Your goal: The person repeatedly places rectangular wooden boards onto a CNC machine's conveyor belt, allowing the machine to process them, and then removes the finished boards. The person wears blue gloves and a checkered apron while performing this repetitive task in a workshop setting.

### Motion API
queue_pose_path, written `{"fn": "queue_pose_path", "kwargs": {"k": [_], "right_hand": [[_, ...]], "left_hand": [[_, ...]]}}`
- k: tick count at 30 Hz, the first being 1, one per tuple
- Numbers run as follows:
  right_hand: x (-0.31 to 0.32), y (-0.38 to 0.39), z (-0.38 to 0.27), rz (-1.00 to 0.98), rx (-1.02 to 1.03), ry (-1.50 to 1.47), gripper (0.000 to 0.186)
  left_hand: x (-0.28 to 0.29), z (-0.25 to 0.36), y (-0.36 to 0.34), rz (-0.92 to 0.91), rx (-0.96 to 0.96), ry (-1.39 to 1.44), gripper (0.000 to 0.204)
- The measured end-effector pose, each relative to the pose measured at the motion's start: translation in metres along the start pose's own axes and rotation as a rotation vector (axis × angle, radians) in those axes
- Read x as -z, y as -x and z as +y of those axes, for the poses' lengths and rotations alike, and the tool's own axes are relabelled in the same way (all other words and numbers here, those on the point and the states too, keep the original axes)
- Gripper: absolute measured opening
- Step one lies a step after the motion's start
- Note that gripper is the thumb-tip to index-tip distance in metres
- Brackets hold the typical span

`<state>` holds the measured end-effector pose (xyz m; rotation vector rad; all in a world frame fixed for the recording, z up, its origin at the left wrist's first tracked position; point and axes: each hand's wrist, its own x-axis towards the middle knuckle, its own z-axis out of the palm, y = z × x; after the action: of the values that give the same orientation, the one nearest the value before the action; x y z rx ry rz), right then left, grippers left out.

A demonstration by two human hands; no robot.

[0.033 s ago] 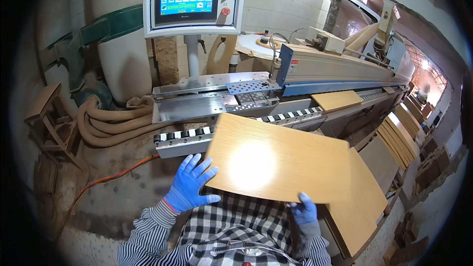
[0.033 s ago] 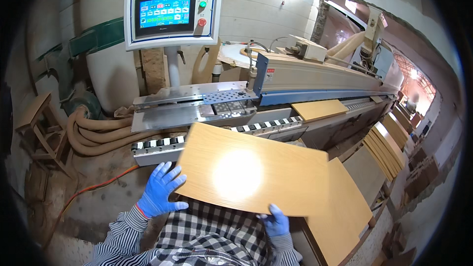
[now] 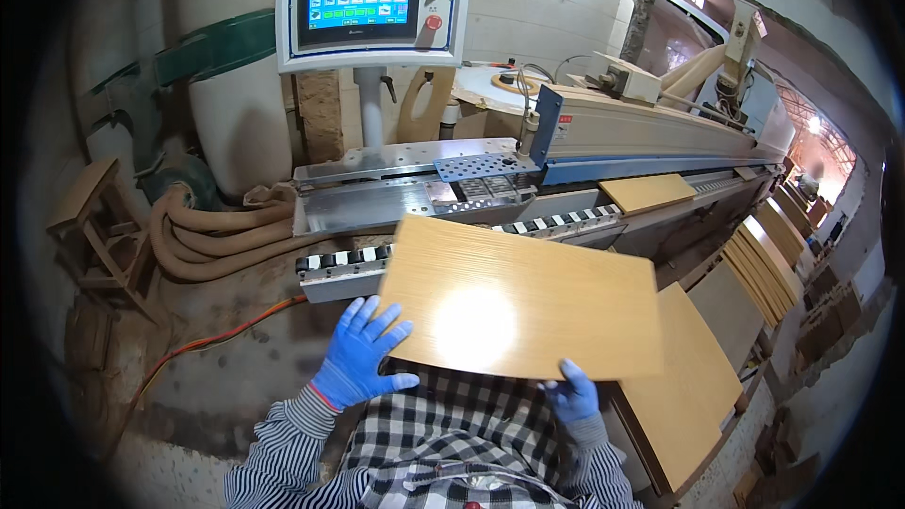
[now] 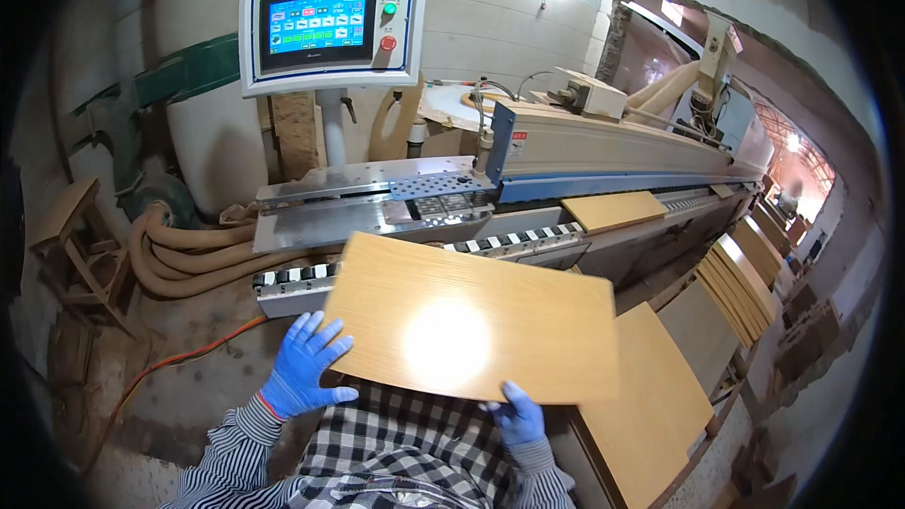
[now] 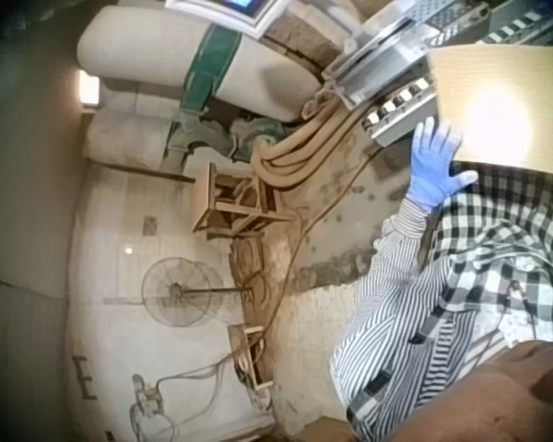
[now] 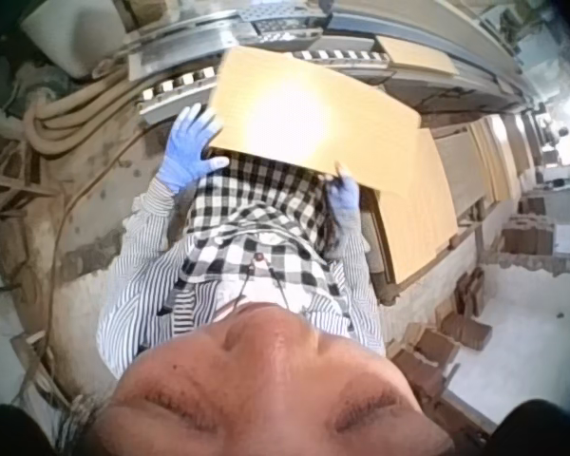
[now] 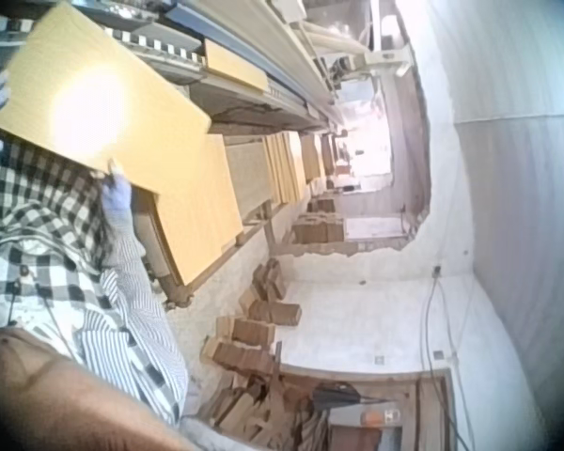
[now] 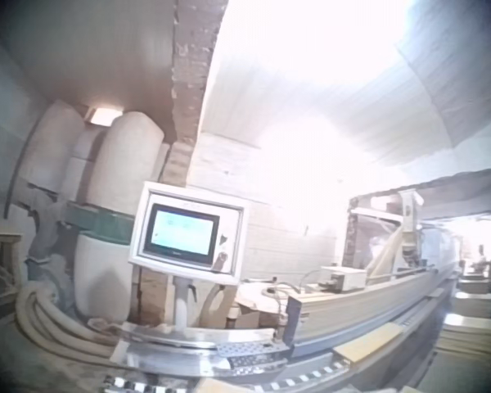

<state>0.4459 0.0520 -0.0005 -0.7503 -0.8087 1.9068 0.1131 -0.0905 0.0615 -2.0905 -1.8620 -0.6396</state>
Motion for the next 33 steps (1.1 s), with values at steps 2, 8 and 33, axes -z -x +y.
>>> {"fn": "queue_pose_path", "kwargs": {"k": [2,8,33], "right_hand": [[-0.045,-0.024,0.005,-0.174,-0.065,-0.022,0.016],[-0.112,-0.084,0.039,-0.261,-0.289,-0.047,0.021],[0.023,0.000,0.092,-0.119,0.463,1.124,0.024]], "left_hand": [[0.001,-0.015,0.021,0.047,0.090,-0.062,0.074],[0.004,-0.064,0.061,0.256,0.313,-0.089,0.062],[-0.015,-0.151,0.012,0.202,0.596,-0.065,0.062]]}}
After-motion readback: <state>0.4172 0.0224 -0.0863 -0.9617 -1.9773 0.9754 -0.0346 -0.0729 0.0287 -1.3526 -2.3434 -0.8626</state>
